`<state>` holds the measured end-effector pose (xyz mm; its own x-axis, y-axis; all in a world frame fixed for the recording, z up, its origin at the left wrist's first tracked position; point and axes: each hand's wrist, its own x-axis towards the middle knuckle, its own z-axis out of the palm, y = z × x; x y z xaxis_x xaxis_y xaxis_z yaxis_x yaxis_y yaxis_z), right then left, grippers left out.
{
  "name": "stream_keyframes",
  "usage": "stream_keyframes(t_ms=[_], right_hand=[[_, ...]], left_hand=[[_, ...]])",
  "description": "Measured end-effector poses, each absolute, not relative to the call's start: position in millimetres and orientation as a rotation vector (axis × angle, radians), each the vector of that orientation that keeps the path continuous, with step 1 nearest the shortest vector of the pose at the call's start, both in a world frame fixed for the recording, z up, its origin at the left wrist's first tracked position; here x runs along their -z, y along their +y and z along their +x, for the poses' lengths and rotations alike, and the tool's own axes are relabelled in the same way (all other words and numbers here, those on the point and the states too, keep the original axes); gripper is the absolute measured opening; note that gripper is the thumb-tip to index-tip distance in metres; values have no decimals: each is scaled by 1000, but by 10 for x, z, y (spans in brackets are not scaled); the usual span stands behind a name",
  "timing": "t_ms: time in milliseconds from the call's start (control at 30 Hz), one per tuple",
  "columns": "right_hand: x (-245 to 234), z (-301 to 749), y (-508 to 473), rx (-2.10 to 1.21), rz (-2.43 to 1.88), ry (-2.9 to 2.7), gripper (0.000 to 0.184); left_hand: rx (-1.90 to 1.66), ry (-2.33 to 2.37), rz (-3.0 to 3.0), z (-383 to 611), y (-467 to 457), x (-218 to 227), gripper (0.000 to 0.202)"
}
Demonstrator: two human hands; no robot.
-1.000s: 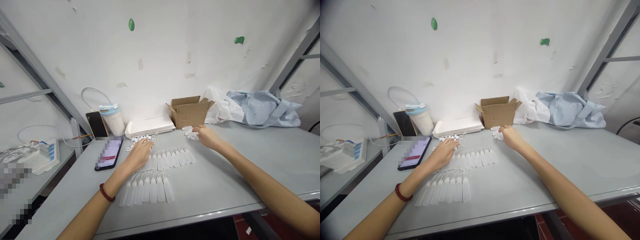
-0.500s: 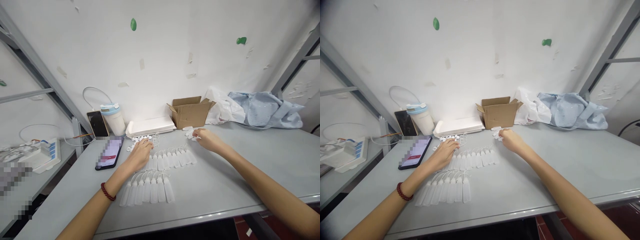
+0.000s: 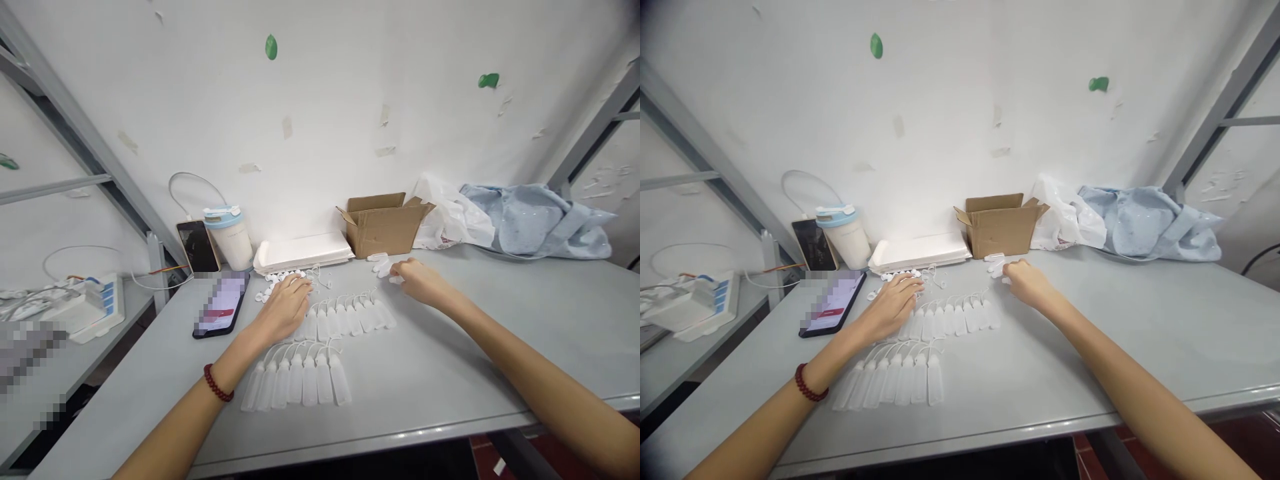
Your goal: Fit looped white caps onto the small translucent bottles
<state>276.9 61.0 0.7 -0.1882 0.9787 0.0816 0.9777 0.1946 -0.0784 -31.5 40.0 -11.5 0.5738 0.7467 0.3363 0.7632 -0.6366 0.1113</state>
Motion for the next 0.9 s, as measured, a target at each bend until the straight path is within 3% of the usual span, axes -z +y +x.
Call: stream_keyframes(t_ms=[567,700,900], right_hand=[[-40,2583,522,-218,-1634,-2172,25],[-126,2437,385,-302,-1495,-2127,21],[-234,2164,68,-890,-1058,-1976,19]], left_hand=[[423,-1221,-2947,80,632,-43,30],[619,-1261,-2884,133,555,-120,32],[1315,-1333,-2774,81,142,-197,20]])
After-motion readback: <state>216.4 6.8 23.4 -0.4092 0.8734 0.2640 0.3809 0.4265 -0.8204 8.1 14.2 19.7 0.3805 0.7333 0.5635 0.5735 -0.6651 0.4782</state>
